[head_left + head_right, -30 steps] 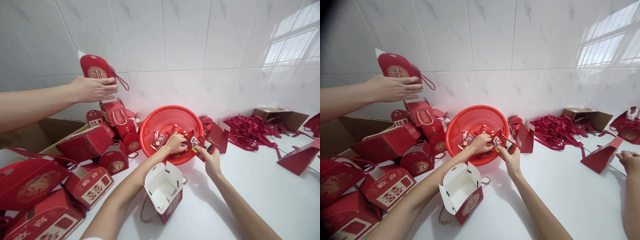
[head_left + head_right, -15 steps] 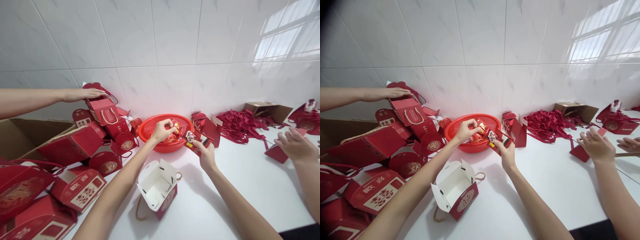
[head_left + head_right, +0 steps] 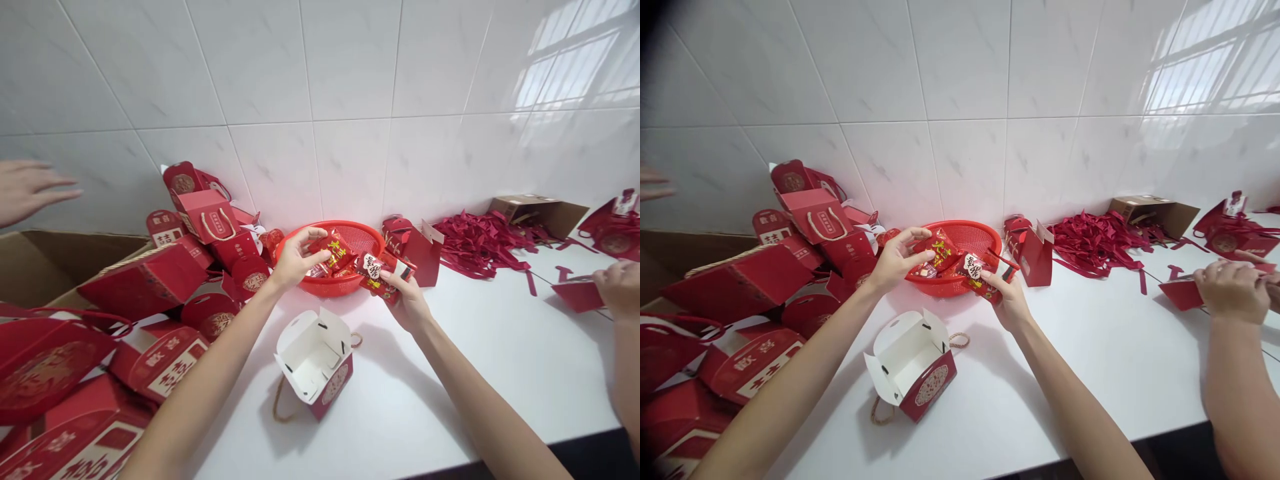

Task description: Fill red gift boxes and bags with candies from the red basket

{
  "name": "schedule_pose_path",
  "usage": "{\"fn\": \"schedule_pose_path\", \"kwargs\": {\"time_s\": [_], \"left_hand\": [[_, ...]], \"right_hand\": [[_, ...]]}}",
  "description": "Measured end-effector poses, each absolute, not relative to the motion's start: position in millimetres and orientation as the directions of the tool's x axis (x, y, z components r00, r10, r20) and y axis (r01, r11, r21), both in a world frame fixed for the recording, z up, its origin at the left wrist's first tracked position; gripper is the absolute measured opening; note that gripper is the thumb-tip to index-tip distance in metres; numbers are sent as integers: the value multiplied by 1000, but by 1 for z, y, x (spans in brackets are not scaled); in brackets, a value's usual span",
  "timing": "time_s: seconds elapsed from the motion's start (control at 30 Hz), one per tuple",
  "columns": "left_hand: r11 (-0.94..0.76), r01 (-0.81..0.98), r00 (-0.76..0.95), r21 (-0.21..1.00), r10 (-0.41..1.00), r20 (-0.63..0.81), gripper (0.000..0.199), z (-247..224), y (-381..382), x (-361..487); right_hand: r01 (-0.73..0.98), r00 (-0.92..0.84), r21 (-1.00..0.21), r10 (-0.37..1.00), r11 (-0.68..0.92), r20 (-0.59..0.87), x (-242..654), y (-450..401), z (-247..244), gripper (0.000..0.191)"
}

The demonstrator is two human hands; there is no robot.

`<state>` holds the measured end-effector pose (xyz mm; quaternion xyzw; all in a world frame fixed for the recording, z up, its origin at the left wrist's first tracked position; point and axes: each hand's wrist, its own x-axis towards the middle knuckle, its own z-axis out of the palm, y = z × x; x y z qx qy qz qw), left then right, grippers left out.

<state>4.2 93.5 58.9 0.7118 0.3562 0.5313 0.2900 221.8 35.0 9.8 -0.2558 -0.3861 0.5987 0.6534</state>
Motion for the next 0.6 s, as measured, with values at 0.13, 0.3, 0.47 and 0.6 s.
{"fn": "schedule_pose_path", "kwargs": {"time_s": [0.13,0.3,0.47,0.6], "left_hand": [[-601,198,180,775,799,574,34,55,68,4],[-626,186,91,757,779,621,30,51,50,2],[-648,211,62,732,756,651,22,48,44,9],[-604,287,-22,743,772,636,15,46,65,10]], "right_hand": [[-594,-112,-801,979,73,173,218,31,11,39],[-596,-127,-799,973,80,192,215,29,9,37],[-594,-202,-800,947,83,249,212,29,7,37],[-598,-191,-797,949,89,250,212,30,6,38]]}}
